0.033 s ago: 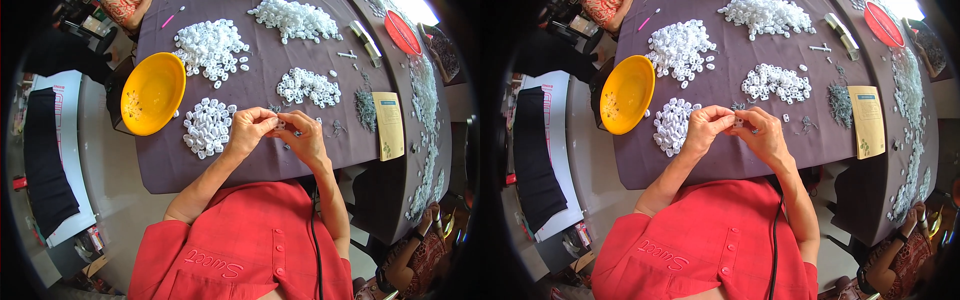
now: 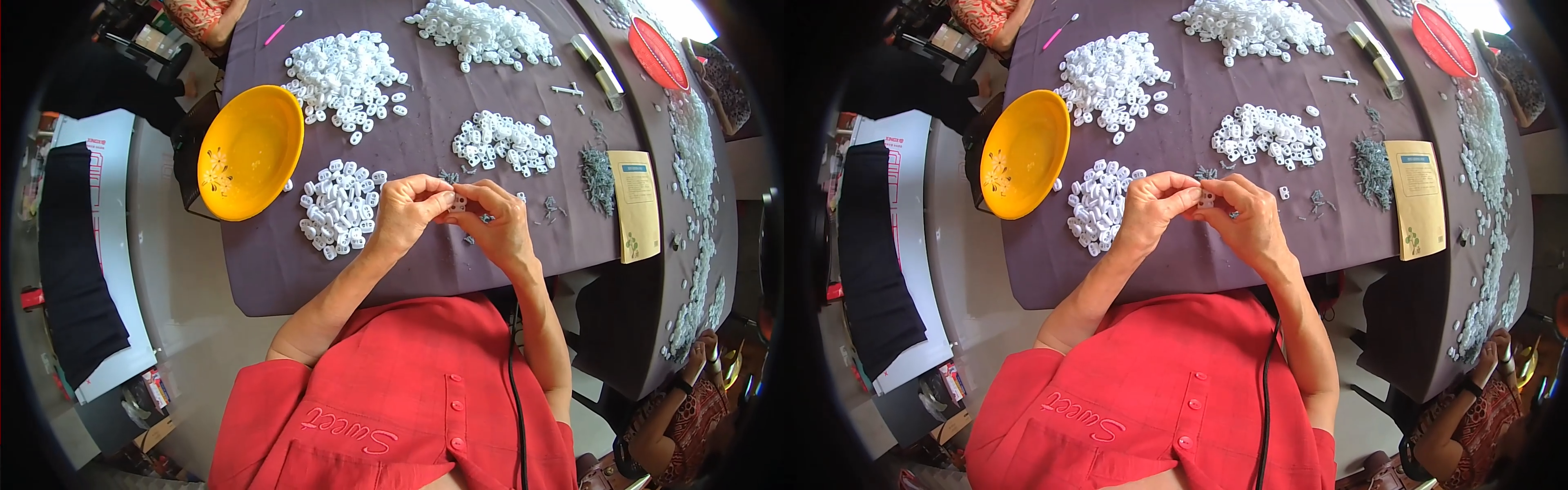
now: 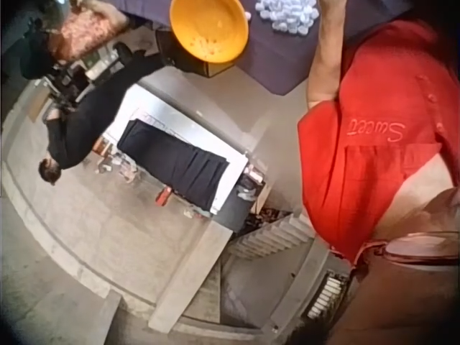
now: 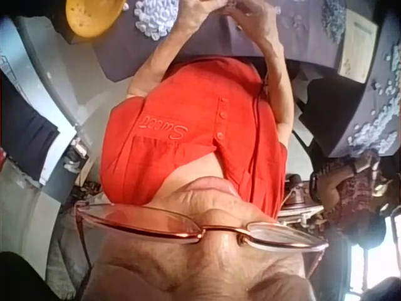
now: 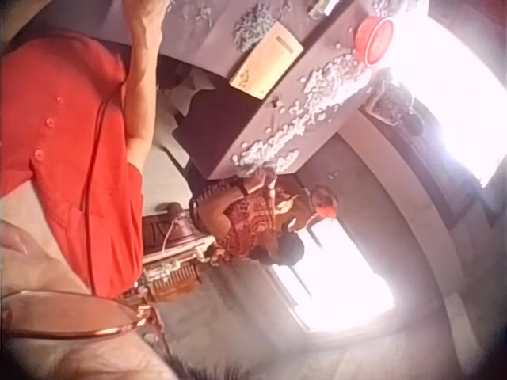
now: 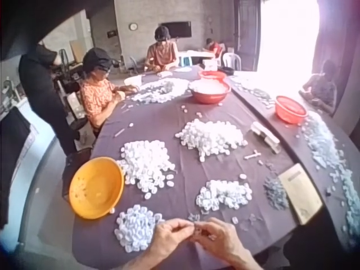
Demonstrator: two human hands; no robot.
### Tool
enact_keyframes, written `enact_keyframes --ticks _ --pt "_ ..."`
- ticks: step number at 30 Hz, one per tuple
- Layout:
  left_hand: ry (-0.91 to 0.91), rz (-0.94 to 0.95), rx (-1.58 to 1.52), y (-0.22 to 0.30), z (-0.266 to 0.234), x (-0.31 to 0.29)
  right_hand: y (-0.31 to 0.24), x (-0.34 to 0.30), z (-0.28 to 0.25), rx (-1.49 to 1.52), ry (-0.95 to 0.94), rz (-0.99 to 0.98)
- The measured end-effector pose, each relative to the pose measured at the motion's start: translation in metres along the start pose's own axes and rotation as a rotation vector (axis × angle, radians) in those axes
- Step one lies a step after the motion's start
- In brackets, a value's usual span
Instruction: The person assembles plastic components by picking up white plastic parts and small gray pieces from the table and inserting the gray pieces into the white parts by hand.
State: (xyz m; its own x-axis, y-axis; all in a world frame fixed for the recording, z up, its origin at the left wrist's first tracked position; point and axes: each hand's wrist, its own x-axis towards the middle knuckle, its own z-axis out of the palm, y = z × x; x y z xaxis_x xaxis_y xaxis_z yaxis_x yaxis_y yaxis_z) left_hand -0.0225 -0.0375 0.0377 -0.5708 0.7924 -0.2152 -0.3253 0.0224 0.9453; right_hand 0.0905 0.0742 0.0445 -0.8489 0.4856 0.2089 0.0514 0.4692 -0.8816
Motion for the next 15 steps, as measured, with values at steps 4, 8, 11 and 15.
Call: enact_keyframes --ticks 4,8,11,15 --pt "-0.011 0.042 -0.001 0.0 0.001 0.0 -0.001 0.002 -0.003 -0.011 -0.034 0.008" --pt "-0.028 0.049 0.056 -0.002 -0.001 0.0 -0.002 0.004 -0.007 0.005 -0.07 0.025" --pt "0.007 0.057 -0.012 -0.006 0.002 0.0 0.002 0.002 -0.004 -0.017 -0.072 0.004" --pt "0.036 0.094 -0.019 -0.008 0.004 0.0 0.002 -0.005 0.007 0.365 0.018 0.276"
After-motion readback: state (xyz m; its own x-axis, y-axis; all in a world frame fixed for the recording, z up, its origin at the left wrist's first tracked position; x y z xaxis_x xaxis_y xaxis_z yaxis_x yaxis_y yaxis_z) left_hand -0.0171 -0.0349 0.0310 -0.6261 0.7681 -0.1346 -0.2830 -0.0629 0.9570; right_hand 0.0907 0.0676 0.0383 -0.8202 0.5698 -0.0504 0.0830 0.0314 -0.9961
